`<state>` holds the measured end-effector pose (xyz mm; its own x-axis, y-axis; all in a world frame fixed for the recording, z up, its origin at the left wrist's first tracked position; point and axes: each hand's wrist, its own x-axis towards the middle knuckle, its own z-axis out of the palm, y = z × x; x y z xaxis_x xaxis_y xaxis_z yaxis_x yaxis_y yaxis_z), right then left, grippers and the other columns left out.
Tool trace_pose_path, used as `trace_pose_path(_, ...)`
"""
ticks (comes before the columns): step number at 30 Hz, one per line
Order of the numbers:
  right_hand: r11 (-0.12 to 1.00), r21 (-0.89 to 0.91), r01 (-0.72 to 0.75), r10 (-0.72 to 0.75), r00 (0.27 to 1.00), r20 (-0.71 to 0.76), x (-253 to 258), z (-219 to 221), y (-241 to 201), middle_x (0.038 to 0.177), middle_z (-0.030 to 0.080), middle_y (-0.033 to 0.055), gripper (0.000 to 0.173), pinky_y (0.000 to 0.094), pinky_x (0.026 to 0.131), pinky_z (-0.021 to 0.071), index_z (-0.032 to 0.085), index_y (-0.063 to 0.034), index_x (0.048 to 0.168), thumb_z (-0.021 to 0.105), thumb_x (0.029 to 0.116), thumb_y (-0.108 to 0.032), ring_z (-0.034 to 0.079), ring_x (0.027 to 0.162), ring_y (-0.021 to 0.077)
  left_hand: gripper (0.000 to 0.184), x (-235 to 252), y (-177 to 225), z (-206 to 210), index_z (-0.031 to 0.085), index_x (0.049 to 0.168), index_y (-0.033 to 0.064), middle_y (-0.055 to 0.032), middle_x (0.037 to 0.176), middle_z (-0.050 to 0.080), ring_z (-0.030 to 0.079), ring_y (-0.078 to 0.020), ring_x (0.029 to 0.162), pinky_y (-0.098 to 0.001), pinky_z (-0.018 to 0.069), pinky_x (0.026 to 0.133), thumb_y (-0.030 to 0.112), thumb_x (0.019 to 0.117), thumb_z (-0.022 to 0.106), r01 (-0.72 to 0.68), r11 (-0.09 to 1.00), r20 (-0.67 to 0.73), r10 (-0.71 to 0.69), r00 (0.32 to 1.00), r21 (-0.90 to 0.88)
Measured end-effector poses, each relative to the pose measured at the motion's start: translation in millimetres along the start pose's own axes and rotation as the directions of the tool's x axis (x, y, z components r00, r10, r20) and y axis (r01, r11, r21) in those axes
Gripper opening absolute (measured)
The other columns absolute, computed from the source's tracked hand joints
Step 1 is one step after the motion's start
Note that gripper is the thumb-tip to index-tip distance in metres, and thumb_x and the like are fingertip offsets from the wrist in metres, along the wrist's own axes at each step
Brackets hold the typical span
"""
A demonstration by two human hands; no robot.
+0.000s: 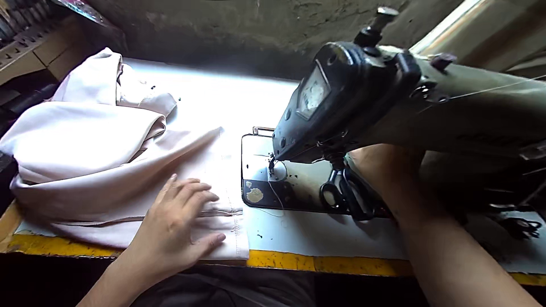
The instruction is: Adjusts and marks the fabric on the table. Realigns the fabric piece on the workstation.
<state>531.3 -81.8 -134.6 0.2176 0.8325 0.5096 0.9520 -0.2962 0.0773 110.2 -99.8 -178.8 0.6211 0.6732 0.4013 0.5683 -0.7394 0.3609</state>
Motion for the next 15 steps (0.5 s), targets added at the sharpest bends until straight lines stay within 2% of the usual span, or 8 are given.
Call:
trace_pose_path(1,0.999,-0.017,0.032,-0.032,0.999,-0.001,-5,-3,-3,0.109,0.065,0.0373,0.036,0.0769,0.081,0.0439,0.064,0.0097,0.105,0.059,0.0982,-0.026,0.062,0.108,0.0572,0.064,-2,3,1,0.069,0.127,0.0184,-0.0010,0.137,0.063,0.050,-0.0251,0.140,-0.0606,0.0338,0.120,0.067,0.0854,0.064,-0.012,0.998,0.044,0.009,0.999,0.057)
trace_pose_path(3,0.993,-0.072,0.091,-0.088,0.995,0.042,-15,-13,-11,0.087,0.064,0.0384,0.033,0.0723,0.064,0.0438,0.060,0.0123,0.081,0.056,0.0988,-0.016,0.064,0.087,0.0596,0.080,-7,5,7,0.062,0.142,0.0190,-0.0022,0.149,0.057,0.044,-0.0270,0.146,-0.0643,0.0303,0.119,0.077,0.0877,0.049,-0.020,0.987,0.144,-0.003,0.990,0.160)
trace_pose_path(4,0.989,-0.098,0.111,-0.106,0.993,0.059,-20,-17,-13,0.083,0.063,0.0375,0.034,0.0698,0.059,0.0436,0.058,0.0119,0.079,0.053,0.1004,-0.014,0.065,0.082,0.0589,0.089,-9,4,9,0.056,0.149,0.0175,-0.0027,0.155,0.052,0.041,-0.0265,0.149,-0.0645,0.0286,0.120,0.081,0.0876,0.045,-0.015,0.985,0.165,-0.014,0.986,0.174)
trace_pose_path(6,0.977,-0.115,0.179,-0.173,0.983,0.057,-28,-19,-10,0.085,0.061,0.0372,0.030,0.0686,0.057,0.0446,0.058,0.0118,0.092,0.047,0.1053,-0.013,0.063,0.081,0.0595,0.099,-13,2,10,0.048,0.154,0.0115,-0.0042,0.158,0.049,0.039,-0.0244,0.150,-0.0626,0.0276,0.122,0.083,0.0858,0.047,-0.001,0.991,0.123,-0.016,0.992,0.136)
trace_pose_path(8,0.958,-0.087,0.272,-0.270,0.962,0.031,-37,-22,-2,0.092,0.061,0.0356,0.028,0.0677,0.061,0.0472,0.058,0.0094,0.105,0.045,0.1085,-0.015,0.063,0.088,0.0589,0.097,-17,5,6,0.045,0.155,0.0084,-0.0051,0.157,0.049,0.039,-0.0231,0.150,-0.0600,0.0281,0.123,0.077,0.0868,0.056,0.016,0.998,0.037,-0.018,0.999,0.054)
trace_pose_path(11,0.962,0.099,0.255,-0.263,0.961,0.083,-57,-47,2,0.105,0.062,0.0344,0.028,0.0700,0.074,0.0503,0.063,0.0060,0.118,0.047,0.1091,-0.015,0.062,0.101,0.0570,0.070,-29,13,4,0.060,0.142,0.0145,-0.0038,0.151,0.055,0.043,-0.0247,0.147,-0.0594,0.0305,0.123,0.062,0.0912,0.063,0.058,0.998,-0.046,-0.057,0.997,0.000)
trace_pose_path(13,0.929,0.350,0.120,-0.181,0.973,0.146,-82,-70,3,0.107,0.067,0.0264,0.030,0.0619,0.077,0.0539,0.068,0.0037,0.120,0.051,0.1077,-0.018,0.067,0.093,0.0439,0.058,-38,17,8,0.066,0.137,0.0221,-0.0054,0.152,0.054,0.041,-0.0297,0.148,-0.0640,0.0275,0.122,0.060,0.0932,0.061,0.071,0.996,-0.033,-0.069,0.997,0.057)
trace_pose_path(15,0.730,0.683,-0.030,-0.189,0.951,0.244,-110,-83,2,0.094,0.071,0.0050,0.022,0.0339,0.061,0.0595,0.071,-0.0074,0.113,0.057,0.1017,-0.020,0.068,0.071,0.0149,0.059,-43,18,13,0.065,0.140,0.0272,-0.0062,0.155,0.051,0.038,-0.0312,0.150,-0.0663,0.0241,0.123,0.064,0.0952,0.055,0.089,0.992,0.002,-0.090,0.996,0.095)
